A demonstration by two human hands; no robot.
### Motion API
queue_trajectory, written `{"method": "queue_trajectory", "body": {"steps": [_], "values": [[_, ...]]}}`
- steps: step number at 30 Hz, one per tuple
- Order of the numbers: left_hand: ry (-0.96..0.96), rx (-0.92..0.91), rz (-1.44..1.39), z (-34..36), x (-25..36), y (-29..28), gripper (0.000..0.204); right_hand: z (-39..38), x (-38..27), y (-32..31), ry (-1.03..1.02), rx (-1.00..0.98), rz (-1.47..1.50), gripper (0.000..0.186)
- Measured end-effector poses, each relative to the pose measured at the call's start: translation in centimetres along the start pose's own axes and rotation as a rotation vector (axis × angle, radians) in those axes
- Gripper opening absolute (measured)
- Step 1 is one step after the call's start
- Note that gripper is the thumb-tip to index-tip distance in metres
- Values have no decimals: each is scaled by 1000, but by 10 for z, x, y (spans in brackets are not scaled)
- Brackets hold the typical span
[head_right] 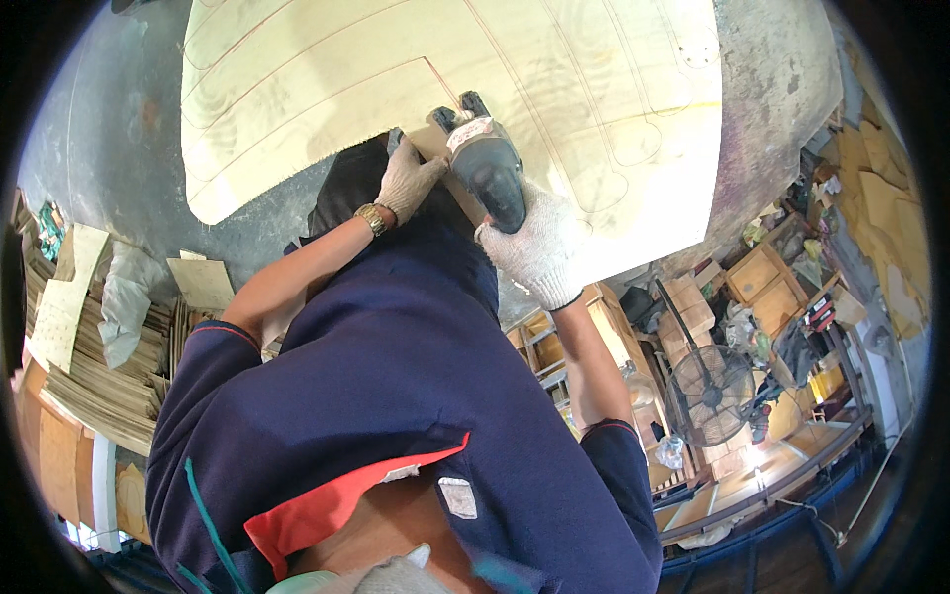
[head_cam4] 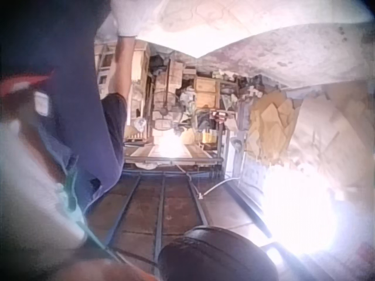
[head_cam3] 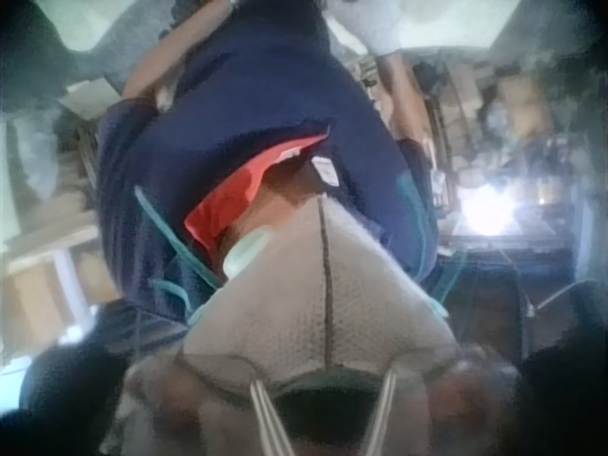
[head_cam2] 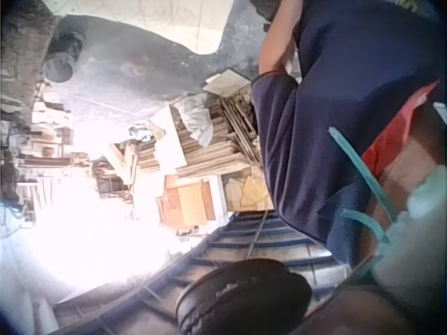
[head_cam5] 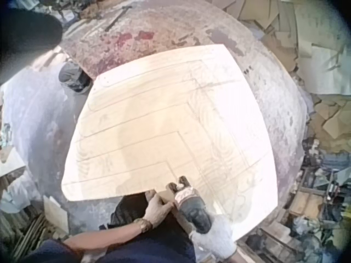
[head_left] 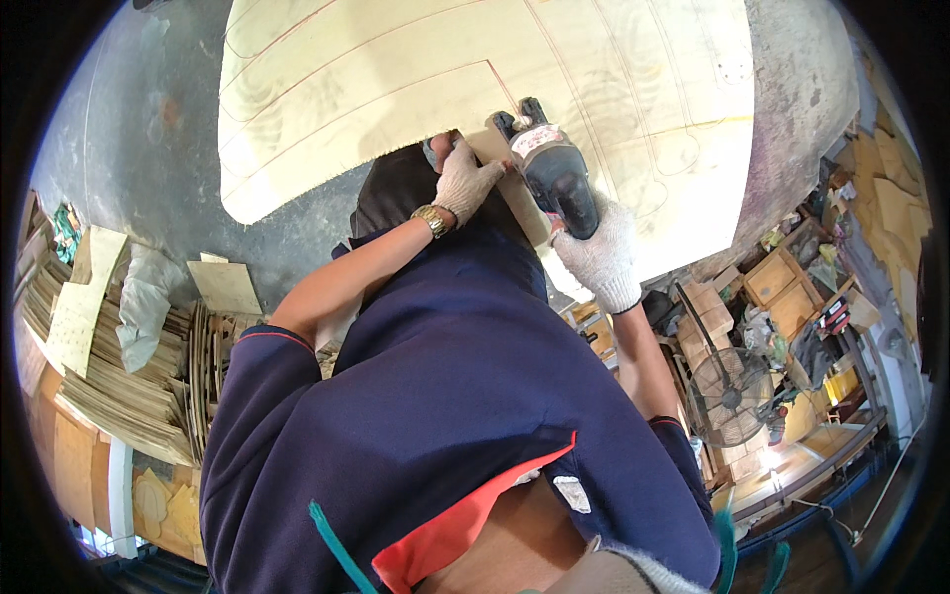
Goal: The person uses a jigsaw to cut along a marked outline on a large sheet of plywood. They guide the tool steadily along the line, occasionally repositioning the sheet to continue the cut.
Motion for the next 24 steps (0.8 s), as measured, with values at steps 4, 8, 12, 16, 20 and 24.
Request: {"method": "queue_trajectory", "body": {"steps": [4,8,12,16,20,24], "values": [[-1,-11,-12,-1,1,0,56,2,-1,0,-19,16,1,28],[42,-2,-33,0,3,0,53,3,-1,1,-37,25,-5,28],[69,-15,-74,-2,2,3,52,4,-2,0,-40,12,9,29],[65,24,-107,0,-1,3,52,5,-4,0,-44,23,-27,29],[37,-7,-86,2,-6,7,53,5,-5,-1,-32,24,-7,30],[42,3,-73,1,-8,7,53,6,-7,0,-37,4,-25,31]]}}
Point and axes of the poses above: each hand's wrist, its own z-axis towards the middle knuckle, its own y-axis out of the palm, x = y × z, the point moved 7 cm from there along z, towards the middle knuckle, and after that the axes turned 5 degrees about -x, right-handed, at the moved point
